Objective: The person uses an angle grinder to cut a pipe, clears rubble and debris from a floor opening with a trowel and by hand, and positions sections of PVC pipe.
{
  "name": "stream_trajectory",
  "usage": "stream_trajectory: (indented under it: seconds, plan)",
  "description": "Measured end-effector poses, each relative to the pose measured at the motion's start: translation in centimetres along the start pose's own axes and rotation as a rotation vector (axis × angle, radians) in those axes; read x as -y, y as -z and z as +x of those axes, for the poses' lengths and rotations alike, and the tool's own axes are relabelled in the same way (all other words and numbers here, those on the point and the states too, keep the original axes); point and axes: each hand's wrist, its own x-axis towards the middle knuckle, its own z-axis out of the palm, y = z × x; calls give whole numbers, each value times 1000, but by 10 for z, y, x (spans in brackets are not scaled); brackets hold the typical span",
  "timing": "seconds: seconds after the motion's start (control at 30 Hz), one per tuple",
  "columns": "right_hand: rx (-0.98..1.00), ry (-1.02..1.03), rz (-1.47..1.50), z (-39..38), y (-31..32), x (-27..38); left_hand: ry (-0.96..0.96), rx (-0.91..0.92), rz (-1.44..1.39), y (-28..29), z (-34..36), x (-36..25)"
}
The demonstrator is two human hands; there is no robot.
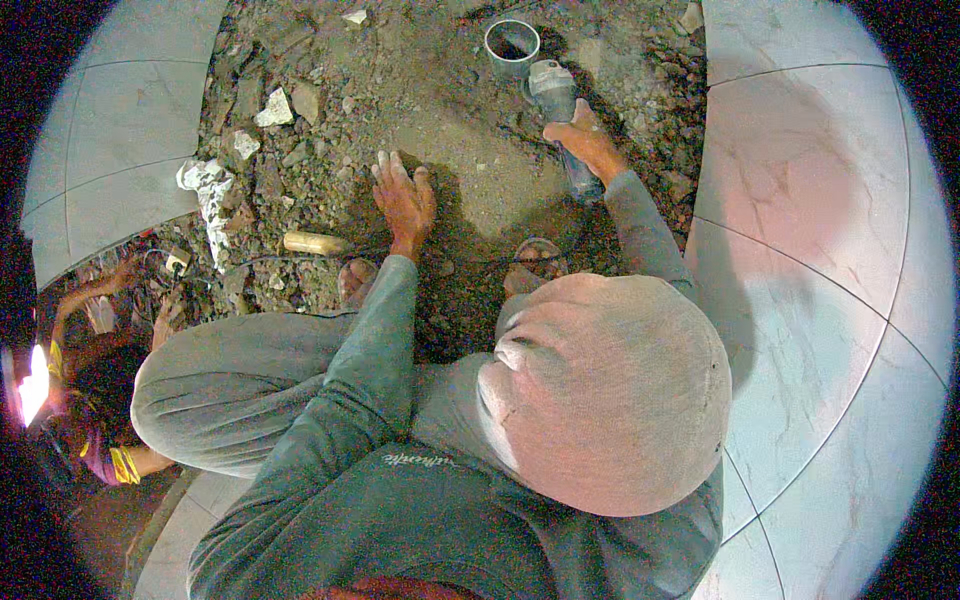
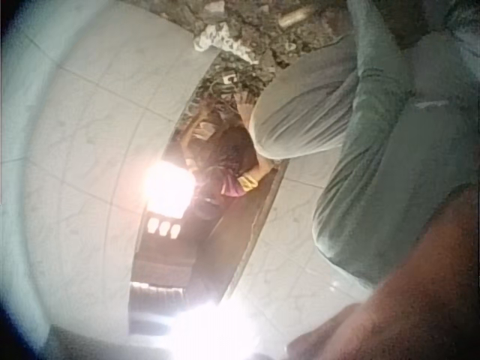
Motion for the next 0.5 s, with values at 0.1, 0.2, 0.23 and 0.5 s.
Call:
stream_trajectory:
  seconds: [0.1,0.2,0.23,0.5]
  plan:
    - [132,-49,-32,-10,-7,29,30,-11,11,7,-2,7]
    - [16,-6,-6,-9,-6,-1,4,-12,-5,-2,0,0]
    - [11,-13,-53,-17,-17,24,20,-38,12,2,-4,9]
    - [-106,-27,-184,-17,-14,24,30,-23,26,-2,-1,6]
